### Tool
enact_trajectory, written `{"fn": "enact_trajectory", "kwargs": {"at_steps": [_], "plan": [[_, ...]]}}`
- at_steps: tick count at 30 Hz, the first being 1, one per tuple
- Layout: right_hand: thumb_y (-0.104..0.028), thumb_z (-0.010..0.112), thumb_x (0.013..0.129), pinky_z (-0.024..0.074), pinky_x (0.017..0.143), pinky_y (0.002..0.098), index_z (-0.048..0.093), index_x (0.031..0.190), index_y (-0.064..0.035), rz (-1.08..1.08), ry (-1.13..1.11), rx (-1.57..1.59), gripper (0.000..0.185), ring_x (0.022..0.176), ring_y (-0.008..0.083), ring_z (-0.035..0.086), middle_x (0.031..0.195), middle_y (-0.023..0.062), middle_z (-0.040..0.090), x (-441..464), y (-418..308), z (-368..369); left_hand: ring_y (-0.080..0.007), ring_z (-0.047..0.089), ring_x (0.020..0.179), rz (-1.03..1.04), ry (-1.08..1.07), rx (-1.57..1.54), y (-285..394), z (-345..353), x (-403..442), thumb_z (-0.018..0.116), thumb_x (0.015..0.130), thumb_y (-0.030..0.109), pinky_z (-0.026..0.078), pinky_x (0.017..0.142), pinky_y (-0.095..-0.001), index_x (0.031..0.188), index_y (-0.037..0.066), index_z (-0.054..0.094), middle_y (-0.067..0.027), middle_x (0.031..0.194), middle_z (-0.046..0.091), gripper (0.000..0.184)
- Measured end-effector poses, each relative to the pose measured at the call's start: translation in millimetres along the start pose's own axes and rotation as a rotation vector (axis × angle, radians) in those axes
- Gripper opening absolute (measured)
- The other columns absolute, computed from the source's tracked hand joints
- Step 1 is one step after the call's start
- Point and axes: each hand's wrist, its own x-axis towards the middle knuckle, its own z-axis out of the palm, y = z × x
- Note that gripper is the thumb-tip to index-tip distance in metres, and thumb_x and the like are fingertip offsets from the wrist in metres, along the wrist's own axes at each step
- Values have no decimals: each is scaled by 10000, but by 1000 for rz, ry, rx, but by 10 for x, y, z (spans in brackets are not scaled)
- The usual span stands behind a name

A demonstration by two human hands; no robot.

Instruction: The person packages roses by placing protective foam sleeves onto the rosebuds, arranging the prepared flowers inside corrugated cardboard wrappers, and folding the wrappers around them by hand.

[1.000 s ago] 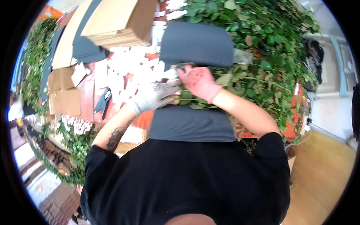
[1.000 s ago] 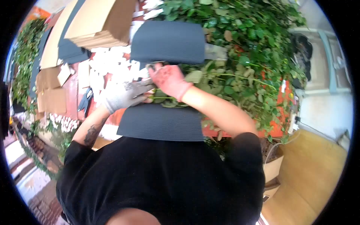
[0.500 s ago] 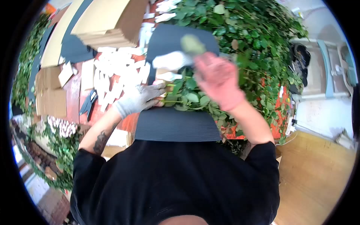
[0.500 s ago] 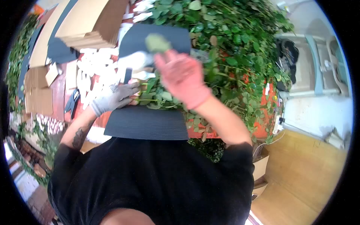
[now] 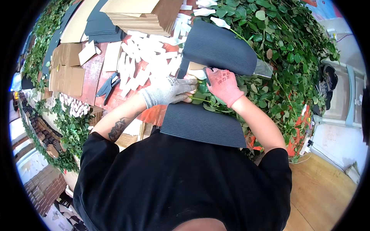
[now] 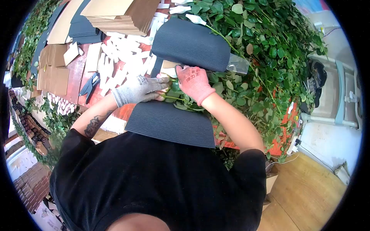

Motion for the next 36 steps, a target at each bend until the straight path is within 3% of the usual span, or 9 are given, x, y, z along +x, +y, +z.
{"fn": "enact_trajectory", "kwargs": {"at_steps": [2,6,12,15,18,20,31,34,36], "plan": [[-279,608,785,510,688,355,544,1163,-84,-6,83,63,431,811,240,642,929,84,632,28,-15,4,-247,626,975,21,-10,6,42,-38,-17,621,845,296,492,844,-341,1268,99,524,-86,1221,578,477],[-283,620,782,507,689,358,552,1153,-90,-38,197,113,424,822,248,638,961,81,629,114,-63,198,-246,624,988,-17,-66,21,64,-64,3,619,847,290,488,859,-336,1235,85,549,-93,1226,576,444],[-190,566,794,513,669,336,564,1147,-101,-54,234,111,364,789,241,637,964,103,607,27,-76,363,-270,619,1016,48,133,-162,-112,50,-7,599,859,226,482,889,-343,1190,66,577,-103,1192,600,369],[-165,590,743,521,717,362,578,1116,-112,-20,189,83,377,840,279,635,1145,149,579,5,-33,434,-288,617,1019,-54,177,-44,-101,53,-11,587,860,196,486,886,-349,1166,56,589,-126,1186,601,336],[-161,591,738,523,712,362,583,1111,-113,8,163,97,376,836,274,637,1149,154,577,-8,-46,405,-283,612,1005,-46,209,-46,-134,64,0,544,870,182,484,872,-334,1164,62,589,-122,1164,605,321],[-159,583,745,523,713,360,584,1119,-115,5,157,85,377,838,274,638,1143,153,580,13,-47,407,-282,612,1004,-114,474,-220,-217,41,42,550,865,179,483,871,-333,1143,64,602,-123,1140,615,305],[-119,512,792,520,743,364,573,1175,-78,28,120,106,390,867,272,643,1147,192,590,24,-24,411,-265,617,807,-199,404,38,-319,-16,286,633,806,156,483,727,-345,900,61,655,-91,831,627,135],[-97,478,821,525,632,327,546,1157,-75,-1,192,53,344,798,240,648,972,126,602,28,-16,439,-260,618,802,-202,465,-34,-475,-51,153,637,796,108,484,725,-340,891,58,656,-91,859,637,110],[-93,482,806,520,742,354,513,1254,-78,9,7,115,450,888,288,643,1195,209,565,30,-29,320,-256,635,846,-472,454,-119,-585,-169,-25,608,805,58,491,749,-345,987,58,660,-110,965,655,189]]}}
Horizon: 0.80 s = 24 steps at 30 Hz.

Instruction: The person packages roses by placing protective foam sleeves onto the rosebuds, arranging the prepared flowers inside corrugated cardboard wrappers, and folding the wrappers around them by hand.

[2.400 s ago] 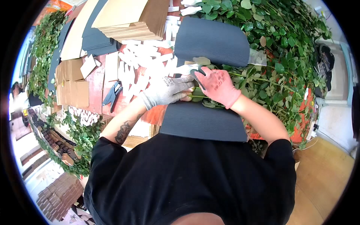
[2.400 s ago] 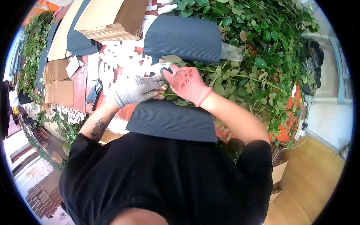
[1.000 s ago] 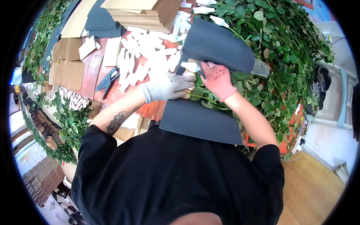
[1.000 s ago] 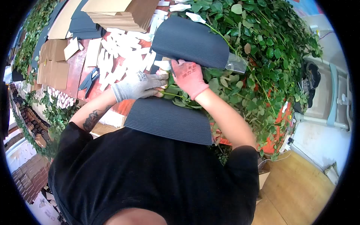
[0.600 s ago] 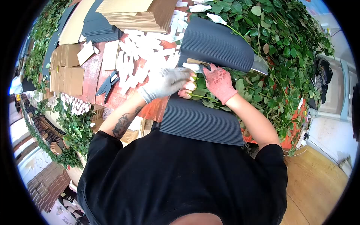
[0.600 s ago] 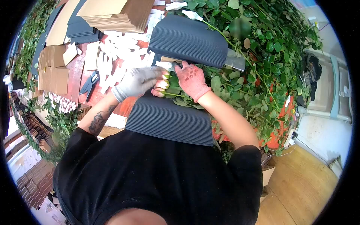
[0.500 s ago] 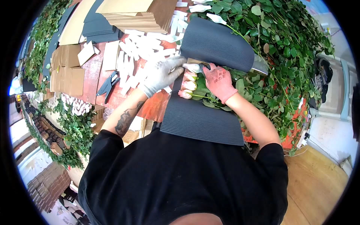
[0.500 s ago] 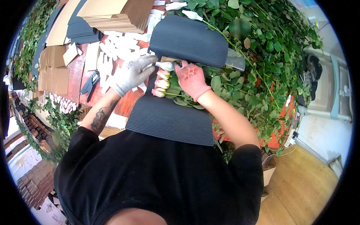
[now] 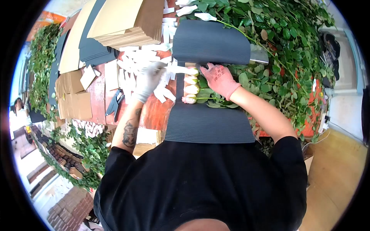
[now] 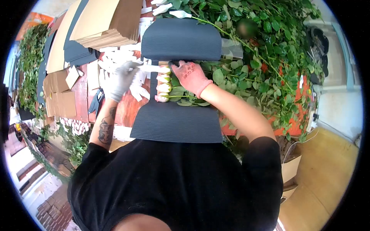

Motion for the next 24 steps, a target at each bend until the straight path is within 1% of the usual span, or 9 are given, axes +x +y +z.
{"fn": "enact_trajectory", "kwargs": {"at_steps": [2,4,7,10,12,15,18,20,24], "plan": [[-94,479,811,520,742,352,499,1267,-79,-1,-18,-5,457,894,287,642,1218,209,549,-25,-27,-32,-239,641,912,222,87,337,-222,-266,-26,572,829,42,497,784,-353,1061,59,642,-105,1041,650,243],[-95,477,816,521,741,349,486,1280,-81,-20,-26,-31,464,901,286,640,1240,208,532,20,-21,-23,-237,633,955,243,33,282,42,-294,-108,558,841,53,496,812,-353,1098,61,623,-104,1079,641,266],[-110,446,852,517,627,309,544,1152,-102,-73,172,-73,316,807,231,649,978,109,589,7,6,143,-283,599,1050,495,-242,324,477,-98,-228,542,874,155,489,877,-353,1262,67,513,-138,1312,506,399],[-123,456,837,519,672,338,535,1161,-79,-59,72,-83,336,801,247,646,990,123,577,-3,-36,-71,-313,600,1005,380,-363,281,724,205,-153,512,871,242,491,827,-375,1318,80,444,-163,1362,437,481],[-219,504,818,503,753,367,519,1232,-130,-72,-35,-15,423,900,261,620,1189,150,519,-116,-45,-413,-319,597,1013,296,-462,245,780,181,-111,511,876,289,484,836,-393,1326,61,433,-181,1397,383,510],[-316,543,818,442,871,399,573,1182,-172,-83,430,63,392,1008,258,570,1171,85,557,-266,110,-942,-307,592,1039,364,-417,257,706,234,-137,532,865,340,476,847,-413,1322,44,431,-183,1387,389,554],[-283,518,814,422,931,407,598,1160,-143,70,525,388,381,1062,294,556,1100,119,609,301,581,-1340,-287,601,1026,434,-365,374,595,323,-187,555,841,363,480,821,-419,1320,44,432,-173,1390,388,589],[-374,540,825,451,909,375,614,1110,-89,101,390,436,410,1041,284,582,1143,142,605,825,1024,-1171,-290,621,981,492,-341,489,687,272,-223,578,820,390,484,811,-417,1319,46,433,-177,1408,367,623],[-438,527,845,451,908,383,635,1087,-4,273,-179,385,509,1094,263,581,1173,166,600,1293,1338,-1001,-301,658,817,447,-387,407,669,274,-228,608,794,400,527,712,-386,1336,47,406,-148,1444,331,677]]}}
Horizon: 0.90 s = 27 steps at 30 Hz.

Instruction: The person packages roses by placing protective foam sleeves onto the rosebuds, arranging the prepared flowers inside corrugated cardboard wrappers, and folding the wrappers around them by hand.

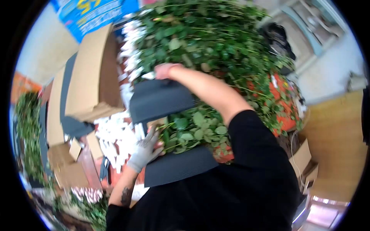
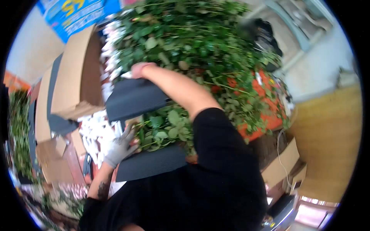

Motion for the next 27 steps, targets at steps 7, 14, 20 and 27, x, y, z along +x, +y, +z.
{"fn": "enact_trajectory", "kwargs": {"at_steps": [7,14,20,27], "plan": [[-152,440,804,386,992,381,541,1202,-82,-34,306,-417,416,1183,256,506,1255,115,547,-223,29,3,-318,647,899,-47,-93,47,8,7,36,606,795,382,524,753,-387,1397,57,331,-148,1482,260,737],[-182,682,712,490,790,370,581,1181,-194,-447,918,-464,479,928,207,618,1039,56,624,-2261,-305,-353,-303,631,876,-1,90,35,28,-17,-65,606,788,353,439,844,-450,1269,39,479,-138,1339,458,588],[-224,644,718,461,718,324,561,1145,-151,-491,370,-642,440,833,195,599,960,39,559,-2013,-699,906,-313,647,759,-86,-128,-43,34,-7,17,598,782,300,515,707,-420,1125,34,549,-152,1131,557,436],[-233,622,724,451,576,357,543,1184,-158,-462,514,-540,474,700,199,625,981,71,584,-1299,-310,1577,-280,642,658,-23,193,1,1,212,-98,593,776,338,519,601,-410,1098,59,591,-126,1172,553,426]]}}
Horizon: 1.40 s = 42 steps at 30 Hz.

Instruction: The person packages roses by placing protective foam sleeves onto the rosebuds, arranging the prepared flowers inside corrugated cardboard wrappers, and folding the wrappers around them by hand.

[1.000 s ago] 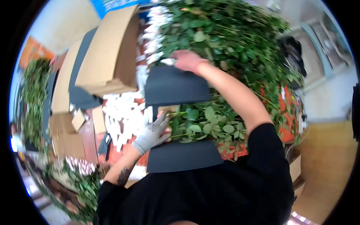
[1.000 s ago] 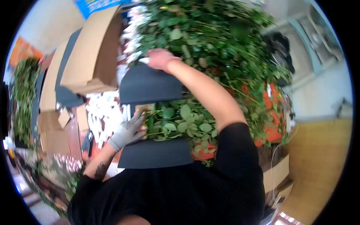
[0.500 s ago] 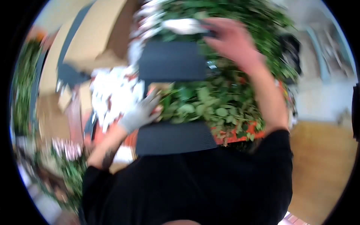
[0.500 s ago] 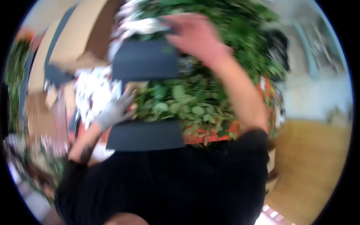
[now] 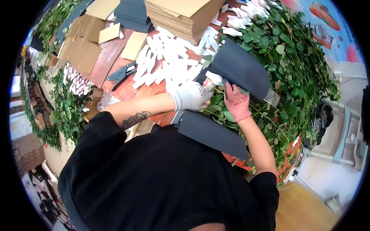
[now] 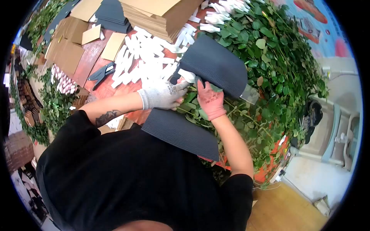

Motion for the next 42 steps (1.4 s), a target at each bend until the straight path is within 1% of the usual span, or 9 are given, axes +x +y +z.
{"fn": "enact_trajectory", "kwargs": {"at_steps": [5,13,17,21,23,27,30,33,42], "plan": [[-263,638,718,474,664,425,504,1245,-204,62,-67,-108,548,841,228,630,1144,84,581,-65,34,167,-271,631,606,9,45,21,-21,111,20,592,779,333,514,549,-405,1091,56,593,-149,1197,531,417],[-224,621,757,490,647,407,576,1129,-174,52,-57,-58,378,766,254,647,997,99,621,44,-49,178,-281,631,593,4,-4,35,49,-6,-23,582,793,304,519,547,-400,1084,55,575,-129,1236,500,383],[-143,504,809,469,697,465,574,1149,-183,75,-95,55,349,777,259,641,965,91,608,31,-58,70,-298,635,604,-22,-49,5,46,-47,23,565,808,289,526,579,-413,1094,65,568,-129,1242,502,363],[-150,497,818,473,674,465,566,1160,-195,65,-79,47,351,769,257,642,978,94,614,10,-27,137,-311,632,857,44,-33,-349,-132,-164,65,554,836,302,508,782,-382,1083,43,584,-137,1186,551,360],[-169,481,829,481,673,471,554,1177,-168,36,-157,33,355,793,259,651,1064,109,620,34,-22,102,-304,607,951,-46,231,-439,-402,50,126,549,851,281,474,860,-356,1062,50,605,-132,1109,598,318],[-178,460,839,483,688,491,548,1188,-134,85,-91,58,363,851,255,655,1126,129,617,-21,4,283,-220,621,757,-719,67,-734,-495,-238,239,572,871,347,475,709,-334,942,37,646,-120,803,645,326],[-173,443,845,488,701,493,544,1196,-106,65,-41,15,371,891,253,654,1129,147,622,-10,-18,264,-185,588,653,-606,112,-412,-507,-63,346,600,845,423,457,625,-327,853,31,647,-98,700,620,395],[-156,443,838,490,698,471,527,1222,-107,112,-31,-31,396,893,245,649,1088,137,633,-1,-66,242,-161,567,604,-604,54,-439,-461,-99,415,642,816,444,455,596,-325,807,20,636,-73,644,607,424],[-144,441,836,480,626,407,503,1227,-117,127,-39,30,397,838,239,641,1035,105,624,17,-73,205,-55,386,484,-775,162,-950,-510,224,449,634,873,267,320,437,-229,694,69,593,45,566,473,270]]}}
